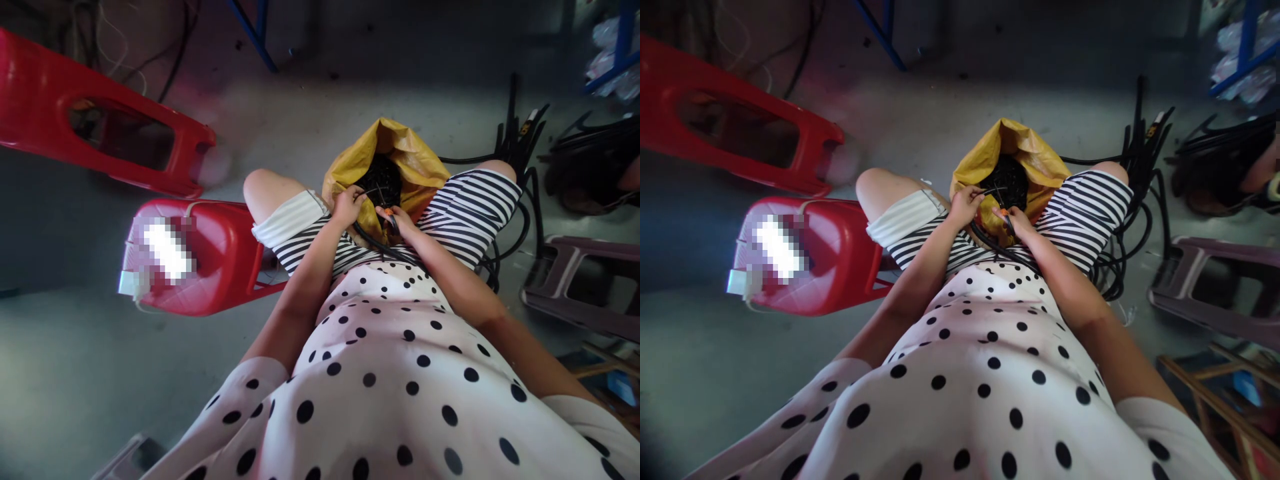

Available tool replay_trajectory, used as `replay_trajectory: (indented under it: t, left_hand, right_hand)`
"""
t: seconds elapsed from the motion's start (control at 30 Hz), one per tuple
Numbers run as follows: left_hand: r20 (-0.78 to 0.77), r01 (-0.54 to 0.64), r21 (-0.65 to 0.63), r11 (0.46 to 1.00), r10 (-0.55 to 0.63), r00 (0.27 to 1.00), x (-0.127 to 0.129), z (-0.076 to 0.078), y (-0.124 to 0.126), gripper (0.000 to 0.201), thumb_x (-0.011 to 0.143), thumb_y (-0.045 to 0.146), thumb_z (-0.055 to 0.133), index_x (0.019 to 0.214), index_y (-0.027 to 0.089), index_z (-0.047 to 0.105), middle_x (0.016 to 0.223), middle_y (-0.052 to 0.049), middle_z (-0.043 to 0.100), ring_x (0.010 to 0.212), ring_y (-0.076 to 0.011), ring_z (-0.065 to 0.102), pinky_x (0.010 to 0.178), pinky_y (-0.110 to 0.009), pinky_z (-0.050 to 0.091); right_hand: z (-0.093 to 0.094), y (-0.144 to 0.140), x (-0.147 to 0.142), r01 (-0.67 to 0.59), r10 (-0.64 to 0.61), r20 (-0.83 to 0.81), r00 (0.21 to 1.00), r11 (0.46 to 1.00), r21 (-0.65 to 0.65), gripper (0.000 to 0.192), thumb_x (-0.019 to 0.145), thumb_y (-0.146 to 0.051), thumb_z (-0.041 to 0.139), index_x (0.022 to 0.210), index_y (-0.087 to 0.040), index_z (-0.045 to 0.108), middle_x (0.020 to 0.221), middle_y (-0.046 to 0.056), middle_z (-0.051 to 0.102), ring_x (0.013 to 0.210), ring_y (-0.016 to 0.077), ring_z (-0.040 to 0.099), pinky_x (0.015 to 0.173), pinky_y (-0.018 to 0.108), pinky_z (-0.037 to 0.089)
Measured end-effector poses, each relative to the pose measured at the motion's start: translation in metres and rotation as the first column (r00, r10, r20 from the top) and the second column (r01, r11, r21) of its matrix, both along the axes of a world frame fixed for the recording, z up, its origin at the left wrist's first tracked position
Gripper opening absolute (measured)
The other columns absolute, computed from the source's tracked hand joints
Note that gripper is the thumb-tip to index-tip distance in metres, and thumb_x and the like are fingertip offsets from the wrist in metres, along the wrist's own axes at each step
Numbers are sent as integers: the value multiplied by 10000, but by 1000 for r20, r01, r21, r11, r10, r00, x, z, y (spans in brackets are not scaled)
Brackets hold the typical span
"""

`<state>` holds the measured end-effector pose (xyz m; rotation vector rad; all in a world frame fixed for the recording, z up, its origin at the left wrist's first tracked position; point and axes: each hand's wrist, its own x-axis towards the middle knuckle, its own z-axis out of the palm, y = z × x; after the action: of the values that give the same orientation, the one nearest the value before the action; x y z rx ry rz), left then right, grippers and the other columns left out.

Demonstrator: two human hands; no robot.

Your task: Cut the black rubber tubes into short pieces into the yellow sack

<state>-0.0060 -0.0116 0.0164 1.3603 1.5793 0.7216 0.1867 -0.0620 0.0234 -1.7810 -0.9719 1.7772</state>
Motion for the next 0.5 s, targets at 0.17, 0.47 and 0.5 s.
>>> replay_trajectory:
  t: [0.17,0.47,0.5]
  left_hand:
    - [-37,74,-19,997,-75,997,2,2,-1,112,908,117,667,981,156,741,1014,-86,802,981,-234,739,951,-357,571]
    - [-73,169,2,986,-169,983,-6,-8,1,165,913,150,655,1029,185,767,1021,-72,799,1003,-245,729,1004,-386,567]
    - [-69,167,0,986,-166,984,-7,-9,2,176,911,149,653,1037,184,771,1018,-72,796,1002,-245,729,1004,-385,567]
  right_hand:
    - [2,0,0,8,-8,25,1000,1000,-23,625,824,-792,810,887,-229,544,673,-24,595,533,136,552,493,259,460]
    - [7,-3,-1,-40,39,79,996,999,14,647,801,-813,816,790,-237,522,529,-26,543,441,145,511,414,258,384]
    - [7,-4,-1,-42,40,83,996,999,23,657,792,-822,815,774,-243,506,509,-36,517,425,142,493,404,257,370]
